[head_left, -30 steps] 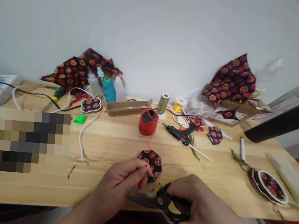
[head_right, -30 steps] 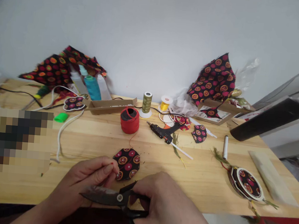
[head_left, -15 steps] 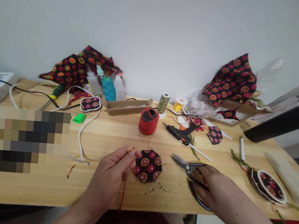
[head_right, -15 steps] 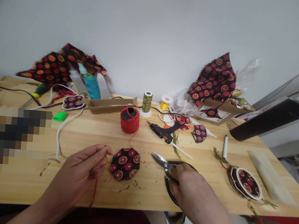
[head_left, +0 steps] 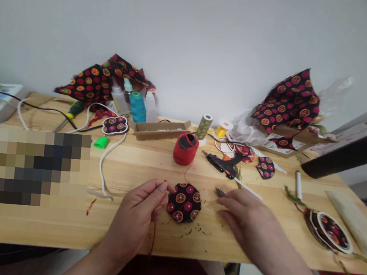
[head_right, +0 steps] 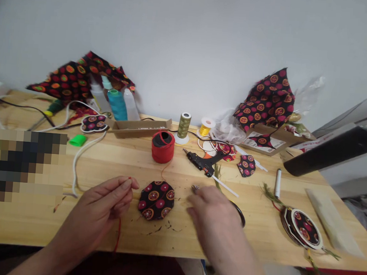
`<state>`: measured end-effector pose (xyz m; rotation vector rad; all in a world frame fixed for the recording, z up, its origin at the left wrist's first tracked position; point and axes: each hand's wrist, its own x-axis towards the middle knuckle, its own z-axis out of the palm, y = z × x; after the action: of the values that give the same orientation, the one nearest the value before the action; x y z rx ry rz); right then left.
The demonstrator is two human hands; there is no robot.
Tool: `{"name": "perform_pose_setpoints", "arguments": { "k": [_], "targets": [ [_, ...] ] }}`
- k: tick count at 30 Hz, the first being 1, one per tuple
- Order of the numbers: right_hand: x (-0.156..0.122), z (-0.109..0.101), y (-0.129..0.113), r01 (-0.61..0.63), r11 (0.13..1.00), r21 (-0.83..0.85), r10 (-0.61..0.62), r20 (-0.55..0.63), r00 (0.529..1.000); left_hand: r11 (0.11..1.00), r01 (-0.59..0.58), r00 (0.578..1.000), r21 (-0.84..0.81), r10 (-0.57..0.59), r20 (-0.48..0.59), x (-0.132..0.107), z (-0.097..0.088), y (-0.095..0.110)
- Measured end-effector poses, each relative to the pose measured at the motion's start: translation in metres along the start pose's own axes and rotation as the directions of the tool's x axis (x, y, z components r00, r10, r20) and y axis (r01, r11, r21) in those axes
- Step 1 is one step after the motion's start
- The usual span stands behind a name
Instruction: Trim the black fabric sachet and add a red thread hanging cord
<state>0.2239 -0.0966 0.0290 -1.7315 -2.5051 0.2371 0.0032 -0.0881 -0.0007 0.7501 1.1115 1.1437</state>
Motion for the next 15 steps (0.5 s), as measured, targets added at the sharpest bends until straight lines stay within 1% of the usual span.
{"name": "perform_pose_setpoints", "arguments": {
  "k": [1,3,6,8,11,15],
  "targets": [
    [0.005,0.005,-0.009,0.095,0.992,0.079,-0.093,-0.028,0.995,1.0,0.003,1.0,0.001,-0.003,0.001,0.0,0.0,0.0],
    [0.015,0.017,-0.026,0.238,0.958,0.157,-0.232,-0.058,0.971,1.0,0.006,1.0,-0.01,-0.006,0.003,-0.001,0.001,0.001],
    [0.029,0.033,-0.04,0.34,0.927,0.16,-0.335,-0.054,0.941,0.999,-0.005,1.0,-0.033,0.005,0.008,-0.002,-0.002,0.001],
    [0.035,0.038,-0.043,0.381,0.915,0.135,-0.38,-0.034,0.924,0.999,-0.011,1.0,-0.039,0.012,0.006,-0.003,-0.004,0.001],
    [0.042,0.039,-0.043,0.417,0.902,0.108,-0.419,-0.005,0.908,0.999,-0.008,1.0,-0.043,0.008,0.0,-0.003,-0.007,0.001],
    [0.044,0.04,-0.044,0.388,0.915,0.108,-0.393,0.026,0.919,0.998,-0.002,1.0,-0.059,0.002,0.0,-0.002,-0.007,0.001]
  ]
}}
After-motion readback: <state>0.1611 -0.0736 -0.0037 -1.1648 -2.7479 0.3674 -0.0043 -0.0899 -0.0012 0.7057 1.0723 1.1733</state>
